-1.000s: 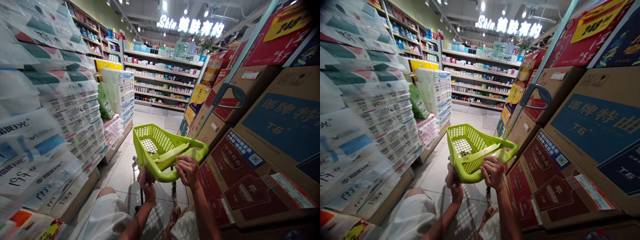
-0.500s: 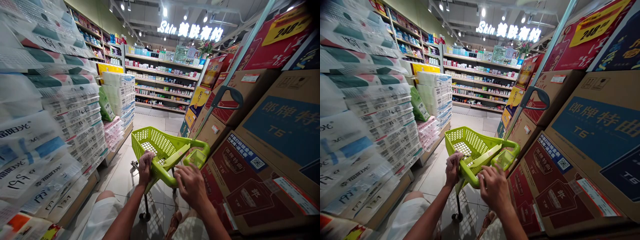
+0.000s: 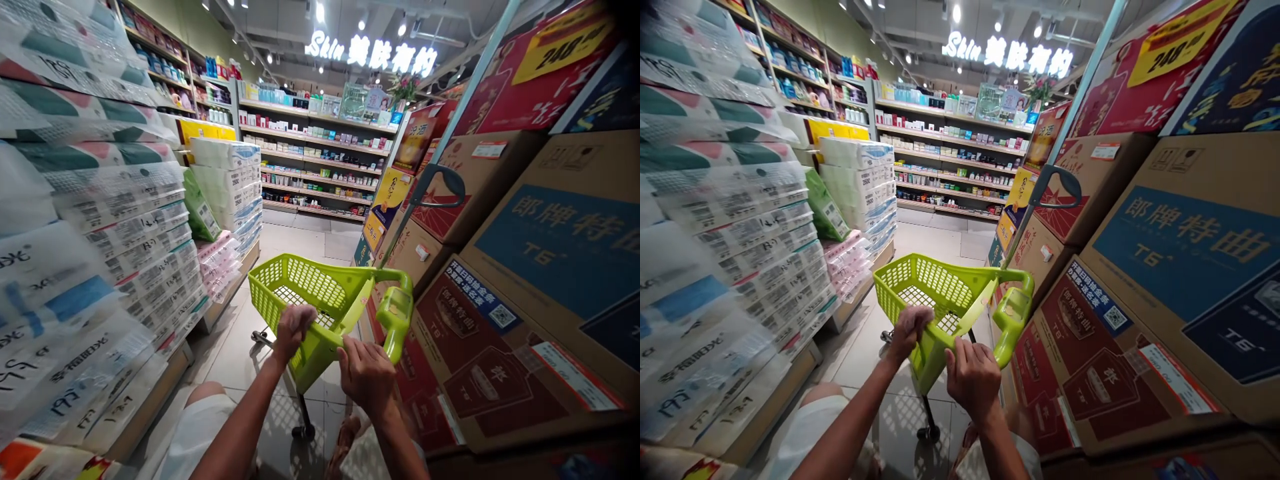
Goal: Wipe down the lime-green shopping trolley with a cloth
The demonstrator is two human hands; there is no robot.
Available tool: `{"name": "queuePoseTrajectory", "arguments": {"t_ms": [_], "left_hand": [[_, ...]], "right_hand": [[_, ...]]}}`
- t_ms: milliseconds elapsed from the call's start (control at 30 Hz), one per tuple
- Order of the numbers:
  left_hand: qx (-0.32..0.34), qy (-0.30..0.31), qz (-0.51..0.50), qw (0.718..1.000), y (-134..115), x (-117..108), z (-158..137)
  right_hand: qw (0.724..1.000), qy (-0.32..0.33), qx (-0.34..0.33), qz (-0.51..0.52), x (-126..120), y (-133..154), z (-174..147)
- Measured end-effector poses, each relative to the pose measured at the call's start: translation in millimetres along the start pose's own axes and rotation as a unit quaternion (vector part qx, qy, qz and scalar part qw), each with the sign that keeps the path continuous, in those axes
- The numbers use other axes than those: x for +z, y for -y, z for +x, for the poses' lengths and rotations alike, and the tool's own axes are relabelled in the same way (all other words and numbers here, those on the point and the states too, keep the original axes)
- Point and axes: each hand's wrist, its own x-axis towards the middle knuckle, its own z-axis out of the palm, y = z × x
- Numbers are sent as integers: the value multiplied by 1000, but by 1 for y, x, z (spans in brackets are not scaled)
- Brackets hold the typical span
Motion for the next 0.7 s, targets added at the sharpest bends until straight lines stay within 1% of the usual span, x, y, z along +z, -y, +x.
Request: {"name": "queuePoseTrajectory", "arguments": {"t_ms": [100, 167, 233, 300, 333, 400, 433, 500, 567, 633, 667, 700], "left_hand": [[76, 55, -8, 996, -7, 10, -19], [93, 64, 10, 994, -2, 6, -20], [61, 40, 45, 996, 12, -8, -12], [14, -22, 76, 997, 27, -21, -3], [4, -47, 81, 996, 31, -25, 0], [16, -59, 77, 995, 32, -25, -2], [30, -49, 70, 996, 29, -21, -6], [55, -9, 63, 996, 18, -10, -15], [59, 34, 65, 996, 6, -4, -21], [37, 65, 54, 996, -2, -6, -23], [13, 58, 39, 997, -3, -10, -24], [-19, 30, 17, 999, -2, -17, -26]], "right_hand": [[1000, -13, 7, 11, -3, -20, -3], [1000, -10, 15, 21, -6, -34, -5], [999, -2, 24, 30, -9, -46, -6], [999, 4, 38, 29, -10, -54, -6], [998, 4, 52, 21, -10, -55, -5], [997, 6, 80, -6, -5, -51, 0], [996, 12, 89, -20, -2, -46, 3], [994, 26, 91, -47, 6, -34, 9], [994, 34, 82, -60, 13, -24, 12], [994, 31, 82, -62, 18, -20, 12], [995, 33, 81, -57, 19, -20, 11], [995, 38, 77, -52, 20, -21, 10]]}}
